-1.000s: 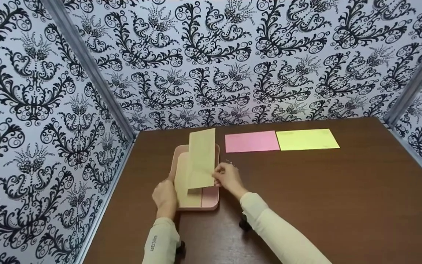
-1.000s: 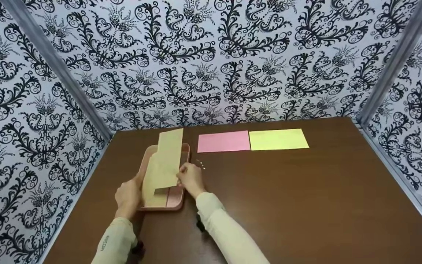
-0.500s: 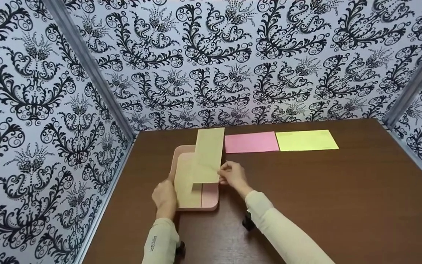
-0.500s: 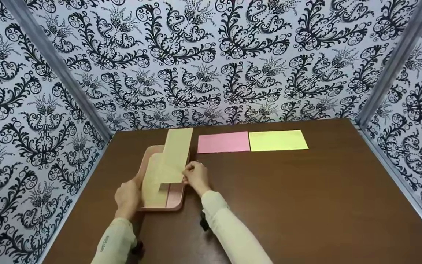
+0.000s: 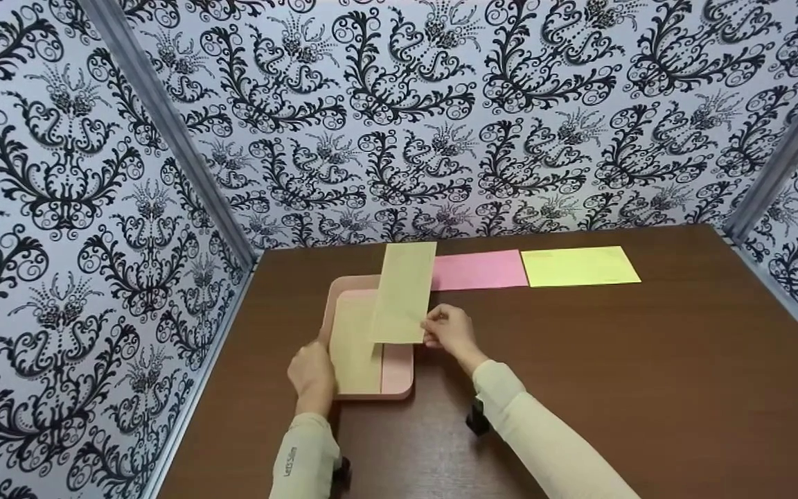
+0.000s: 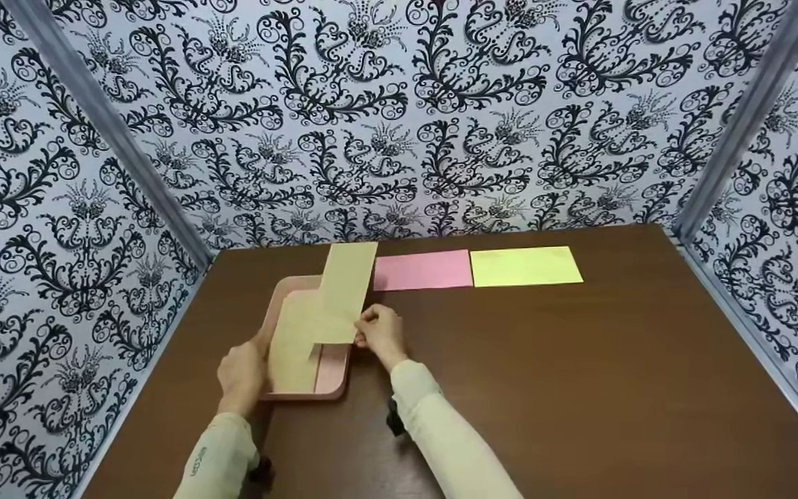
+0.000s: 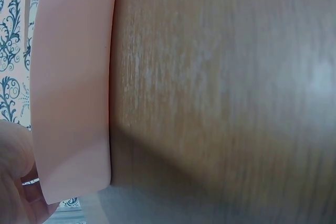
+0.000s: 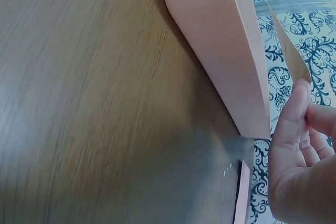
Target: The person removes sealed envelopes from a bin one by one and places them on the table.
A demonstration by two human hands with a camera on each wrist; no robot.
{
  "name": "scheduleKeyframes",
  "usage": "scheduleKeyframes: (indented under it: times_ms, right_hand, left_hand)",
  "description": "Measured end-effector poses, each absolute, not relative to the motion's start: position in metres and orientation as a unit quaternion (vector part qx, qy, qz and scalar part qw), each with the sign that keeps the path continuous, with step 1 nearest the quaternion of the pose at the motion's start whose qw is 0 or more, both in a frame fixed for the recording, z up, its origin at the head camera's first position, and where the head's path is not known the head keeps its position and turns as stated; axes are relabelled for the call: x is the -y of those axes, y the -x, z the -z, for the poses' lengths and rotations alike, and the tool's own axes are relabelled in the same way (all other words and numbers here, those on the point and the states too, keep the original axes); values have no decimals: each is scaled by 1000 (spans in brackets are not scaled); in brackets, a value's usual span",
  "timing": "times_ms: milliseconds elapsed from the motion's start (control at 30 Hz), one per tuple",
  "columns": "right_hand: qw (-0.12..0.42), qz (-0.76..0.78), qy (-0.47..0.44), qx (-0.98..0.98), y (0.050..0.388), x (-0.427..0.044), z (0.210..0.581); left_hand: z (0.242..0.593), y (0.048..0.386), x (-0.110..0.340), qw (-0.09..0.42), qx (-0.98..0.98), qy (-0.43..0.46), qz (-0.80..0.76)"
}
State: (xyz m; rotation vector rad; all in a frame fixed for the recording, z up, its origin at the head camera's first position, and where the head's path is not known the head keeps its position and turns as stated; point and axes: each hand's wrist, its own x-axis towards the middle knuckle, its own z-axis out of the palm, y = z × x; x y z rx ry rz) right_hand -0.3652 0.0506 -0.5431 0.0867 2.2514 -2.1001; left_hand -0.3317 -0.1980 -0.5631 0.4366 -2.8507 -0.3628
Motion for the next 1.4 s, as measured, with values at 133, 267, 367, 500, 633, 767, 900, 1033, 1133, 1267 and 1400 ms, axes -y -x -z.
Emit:
scheduleKeyframes:
  times_ms: [133, 267, 367, 500, 633, 767, 900, 1033, 1133, 1267, 1400]
  right_hand:
    - [25, 680, -39, -732, 367, -55, 544]
    - [23, 683, -47, -728, 368, -60, 544]
    - [22, 686, -52, -725, 368, -64, 544]
    - [21, 692, -56, -720, 368, -68, 543]
    - [17, 695, -61, -716, 369, -71, 544]
    - [19, 694, -69, -717, 370, -75, 544]
    - [24, 695, -77, -714, 370, -80, 545]
    - [25, 703, -84, -706, 370, -83, 547]
    - [24, 707, -87, -702, 370, -86, 549]
    - [21, 712, -91, -696, 370, -88, 551]
    - [18, 718, -97, -689, 371, -91, 553]
  left_hand:
    - [563, 332, 198, 130, 972, -149, 128]
    - [564, 332, 198, 137, 971, -147, 131]
    - [565, 333, 199, 129, 972, -147, 130]
    - [565, 333, 199, 118, 973, -148, 130]
    - [564, 334, 200, 113, 973, -149, 133]
    - [565, 333, 199, 131, 971, -148, 132]
    - [567, 332, 198, 160, 968, -145, 128]
    - [568, 332, 198, 162, 969, -143, 124]
    - [568, 332, 198, 162, 968, -143, 125]
    - [568, 332, 197, 168, 967, -144, 129]
    - [567, 332, 197, 171, 966, -144, 132]
